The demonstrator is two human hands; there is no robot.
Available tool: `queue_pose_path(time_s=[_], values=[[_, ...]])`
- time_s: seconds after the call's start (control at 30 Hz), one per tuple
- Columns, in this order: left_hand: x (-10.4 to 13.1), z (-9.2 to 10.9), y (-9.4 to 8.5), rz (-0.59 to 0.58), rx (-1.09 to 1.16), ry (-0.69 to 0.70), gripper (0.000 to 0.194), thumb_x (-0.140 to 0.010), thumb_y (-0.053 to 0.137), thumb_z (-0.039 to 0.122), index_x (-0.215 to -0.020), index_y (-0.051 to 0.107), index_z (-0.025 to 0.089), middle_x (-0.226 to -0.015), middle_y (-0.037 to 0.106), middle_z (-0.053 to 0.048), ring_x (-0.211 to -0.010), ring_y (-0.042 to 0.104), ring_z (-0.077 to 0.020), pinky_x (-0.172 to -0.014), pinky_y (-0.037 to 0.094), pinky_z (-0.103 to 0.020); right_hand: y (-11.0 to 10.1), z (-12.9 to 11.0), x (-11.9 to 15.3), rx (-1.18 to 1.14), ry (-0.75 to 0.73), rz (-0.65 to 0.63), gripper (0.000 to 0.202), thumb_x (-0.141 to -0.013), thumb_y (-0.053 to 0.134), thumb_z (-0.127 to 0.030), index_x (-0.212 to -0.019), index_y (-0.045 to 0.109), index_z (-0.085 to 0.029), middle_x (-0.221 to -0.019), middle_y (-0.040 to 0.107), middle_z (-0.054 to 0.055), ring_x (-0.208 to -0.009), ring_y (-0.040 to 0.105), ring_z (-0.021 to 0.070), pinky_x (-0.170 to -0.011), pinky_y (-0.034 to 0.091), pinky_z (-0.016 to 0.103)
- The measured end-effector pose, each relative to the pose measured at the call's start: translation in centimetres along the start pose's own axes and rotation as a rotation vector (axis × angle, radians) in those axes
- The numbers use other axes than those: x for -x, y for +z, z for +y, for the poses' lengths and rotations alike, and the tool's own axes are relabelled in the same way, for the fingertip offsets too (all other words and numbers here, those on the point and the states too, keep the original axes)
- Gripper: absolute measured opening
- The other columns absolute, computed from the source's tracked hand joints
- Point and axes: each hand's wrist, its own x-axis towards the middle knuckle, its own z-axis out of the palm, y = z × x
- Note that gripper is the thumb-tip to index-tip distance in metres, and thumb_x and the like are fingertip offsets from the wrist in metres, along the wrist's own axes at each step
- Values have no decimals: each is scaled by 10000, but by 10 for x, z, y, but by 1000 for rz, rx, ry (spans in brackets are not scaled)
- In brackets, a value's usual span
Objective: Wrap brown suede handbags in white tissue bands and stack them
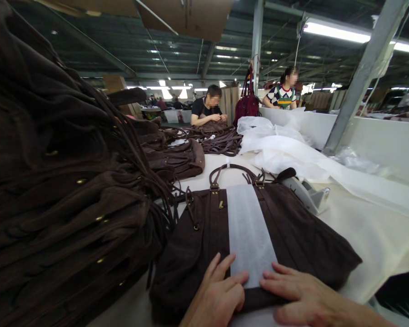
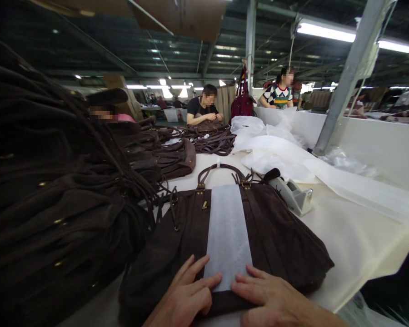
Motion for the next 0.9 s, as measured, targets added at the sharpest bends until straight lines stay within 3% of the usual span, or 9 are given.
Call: queue_pose_path(time_s=[0.07, 0.17, 0.27, 0.4, 0.5, 0.6, 0.73, 0.83, 0.9], values=[[0, -2, 7, -16, 34, 24, 168, -700, 636, 165, -818, 532, 223, -1303, 594, 16, -1330, 401, -261, -1132, 278, -478, -3, 0, 6, -118, -56, 5, 245, -994, 434, -287, -1033, 669, -231, -1268, 627, 0, -1302, 451, 151, -1155, 181, 412], [-2, 3, 17, 38, 42, 21, 116, -773, 625, 214, -852, 539, 220, -1276, 612, -4, -1238, 518, -197, -1110, 353, -392, -11, -6, 15, -241, 41, 46, 235, -983, 453, -278, -1100, 656, -277, -1027, 732, -67, -1200, 556, 112, -1151, 207, 351], [-4, 13, 18, 101, -46, 49, 57, -874, 529, 182, -908, 567, 209, -1236, 637, -15, -1197, 553, -161, -1090, 387, -332, -26, -19, 18, -242, 161, 64, 290, -954, 500, -300, -1213, 629, -290, -1122, 704, -7, -1212, 554, 164, -1123, 297, 340], [-3, 24, 15, 183, -125, 64, 176, -888, 435, 113, -951, 581, 186, -1233, 639, -28, -1197, 553, -161, -1080, 404, -318, -37, -32, 8, -167, 181, 51, 246, -892, 610, -327, -1124, 673, -276, -1294, 609, 22, -1231, 540, 178, -1083, 362, 273], [-1, 28, 13, 146, -95, 35, 204, -834, 460, 116, -984, 582, 179, -1270, 618, -45, -1237, 521, -175, -1097, 391, -331, -28, -36, 0, 71, 153, 138, 203, -874, 637, -255, -1070, 677, -219, -1296, 606, 75, -1231, 540, 192, -1065, 392, 294], [-1, 31, 8, 83, -67, 4, 327, -735, 485, 83, -1033, 578, 177, -1304, 597, -51, -1269, 492, -187, -1098, 397, -337, -11, -35, -2, 168, 36, 254, 93, -883, 596, -145, -925, 669, -184, -1170, 680, 73, -1224, 545, 202, -1098, 345, 442], [-4, 34, 0, 61, -67, 14, 355, -714, 489, 67, -1041, 575, 177, -1316, 590, -49, -1275, 488, -190, -1089, 412, -348, 10, -35, 5, -23, 44, 242, 201, -952, 476, -126, -879, 651, -192, -1034, 724, 23, -1204, 561, 154, -1144, 219, 497], [-4, 33, 0, 108, -115, 50, 211, -831, 459, 102, -982, 581, 185, -1267, 623, -37, -1229, 531, -171, -1066, 433, -332, 18, -38, 12, -208, 123, 174, 285, -1000, 410, -244, -906, 679, -249, -932, 736, -26, -1088, 634, 116, -1177, 121, 446], [-4, 32, 4, 160, -154, 92, 142, -884, 452, 166, -931, 585, 184, -1233, 642, -35, -1199, 555, -168, -1048, 450, -320, 16, -42, 16, -236, 151, 158, 278, -997, 423, -308, -945, 695, -283, -926, 738, -43, -1030, 662, 108, -1184, 146, 400]])
